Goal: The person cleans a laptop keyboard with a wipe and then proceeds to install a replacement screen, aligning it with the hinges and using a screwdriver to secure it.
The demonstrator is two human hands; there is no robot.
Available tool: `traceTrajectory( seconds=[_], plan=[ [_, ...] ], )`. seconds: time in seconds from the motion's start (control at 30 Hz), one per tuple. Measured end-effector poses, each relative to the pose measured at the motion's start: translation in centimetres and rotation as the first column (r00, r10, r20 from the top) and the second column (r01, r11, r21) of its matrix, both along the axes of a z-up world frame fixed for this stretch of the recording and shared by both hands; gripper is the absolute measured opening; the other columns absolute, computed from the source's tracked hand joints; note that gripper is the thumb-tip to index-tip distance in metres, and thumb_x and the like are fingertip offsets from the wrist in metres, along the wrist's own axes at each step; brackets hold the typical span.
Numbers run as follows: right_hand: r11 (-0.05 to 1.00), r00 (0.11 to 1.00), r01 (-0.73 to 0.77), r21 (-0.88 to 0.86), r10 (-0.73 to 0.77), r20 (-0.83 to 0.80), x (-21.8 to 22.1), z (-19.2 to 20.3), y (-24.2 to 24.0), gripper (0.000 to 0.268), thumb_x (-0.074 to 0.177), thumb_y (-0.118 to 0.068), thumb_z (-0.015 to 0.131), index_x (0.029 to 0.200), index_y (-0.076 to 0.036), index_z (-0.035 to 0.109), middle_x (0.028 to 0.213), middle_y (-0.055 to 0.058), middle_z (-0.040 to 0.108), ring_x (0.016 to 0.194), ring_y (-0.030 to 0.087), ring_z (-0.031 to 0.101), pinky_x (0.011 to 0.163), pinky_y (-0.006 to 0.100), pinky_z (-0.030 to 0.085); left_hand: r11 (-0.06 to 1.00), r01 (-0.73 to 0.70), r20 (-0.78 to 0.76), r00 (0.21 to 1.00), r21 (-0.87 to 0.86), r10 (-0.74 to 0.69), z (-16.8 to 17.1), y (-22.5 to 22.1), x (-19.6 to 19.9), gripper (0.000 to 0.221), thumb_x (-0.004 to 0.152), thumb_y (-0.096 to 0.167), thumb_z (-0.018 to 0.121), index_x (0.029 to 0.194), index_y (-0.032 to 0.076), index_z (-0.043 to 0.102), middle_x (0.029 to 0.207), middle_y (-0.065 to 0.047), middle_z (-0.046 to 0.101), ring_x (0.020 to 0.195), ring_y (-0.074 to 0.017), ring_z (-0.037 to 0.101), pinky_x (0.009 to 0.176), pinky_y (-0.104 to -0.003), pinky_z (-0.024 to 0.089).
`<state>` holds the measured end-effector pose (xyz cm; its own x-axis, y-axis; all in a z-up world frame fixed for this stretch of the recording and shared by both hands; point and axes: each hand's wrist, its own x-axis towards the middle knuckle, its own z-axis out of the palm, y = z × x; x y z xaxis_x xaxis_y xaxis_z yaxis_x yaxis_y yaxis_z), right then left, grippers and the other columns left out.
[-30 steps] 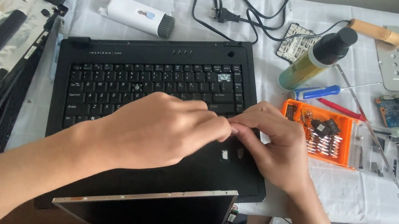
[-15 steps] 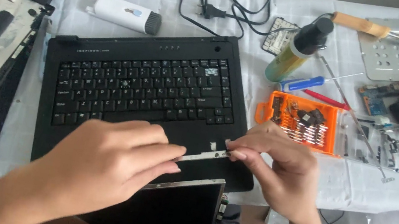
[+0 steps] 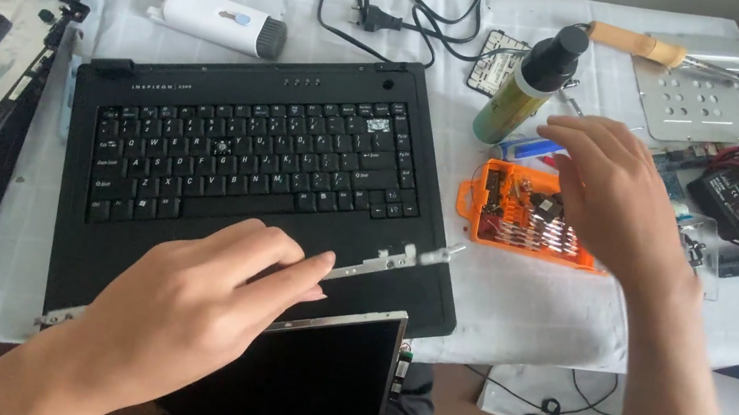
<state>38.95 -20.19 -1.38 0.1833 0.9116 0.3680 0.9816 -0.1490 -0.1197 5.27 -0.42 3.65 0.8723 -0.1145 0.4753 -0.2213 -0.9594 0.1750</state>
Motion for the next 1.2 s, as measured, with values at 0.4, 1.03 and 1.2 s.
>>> traceTrajectory(
  seconds=[0.4, 1.03, 1.2],
  plan=[
    [0.963, 0.988, 0.109, -0.246, -0.077, 0.134, 0.9, 1.7, -0.3, 0.032, 0.098, -0.001, 0.065, 0.130, -0.003, 0.069, 0.118, 0.012, 0.075, 0.115, 0.030, 0.064, 0.105, 0.042, 0.055, 0.995, 0.067, -0.065, 0.995, -0.077, -0.072, 0.1, 0.0, -1.2, 0.028, 0.091, 0.001, 0.080, 0.116, -0.006, 0.069, 0.087, -0.008, 0.056, 0.073, -0.0186, 0.058, 0.051, -0.028, 0.051],
    [0.895, 0.347, 0.070, 0.441, 0.393, -0.852, -12.0, 8.2, 0.2, 0.027, 0.102, -0.007, 0.052, 0.128, -0.001, 0.045, 0.111, 0.026, 0.068, 0.089, 0.035, 0.077, 0.080, 0.042, 0.072, 0.990, 0.053, -0.077, 0.995, -0.127, -0.063, -1.8, -1.3, -1.1, 0.011, 0.097, 0.006, 0.072, 0.107, 0.000, 0.070, 0.087, -0.005, 0.058, 0.071, -0.0197, 0.057, 0.052, -0.033, 0.050],
    [0.890, 0.264, 0.051, 0.453, 0.426, -0.866, -13.2, 7.9, 2.2, 0.016, 0.105, 0.002, 0.054, 0.119, 0.003, 0.048, 0.110, 0.023, 0.071, 0.089, 0.031, 0.077, 0.084, 0.037, 0.072, 0.992, 0.057, -0.059, 0.996, -0.116, -0.065, -1.7, -1.3, -1.2, 0.012, 0.097, 0.005, 0.073, 0.108, 0.000, 0.070, 0.088, -0.006, 0.058, 0.071, -0.0202, 0.057, 0.055, -0.033, 0.050]
  ],
)
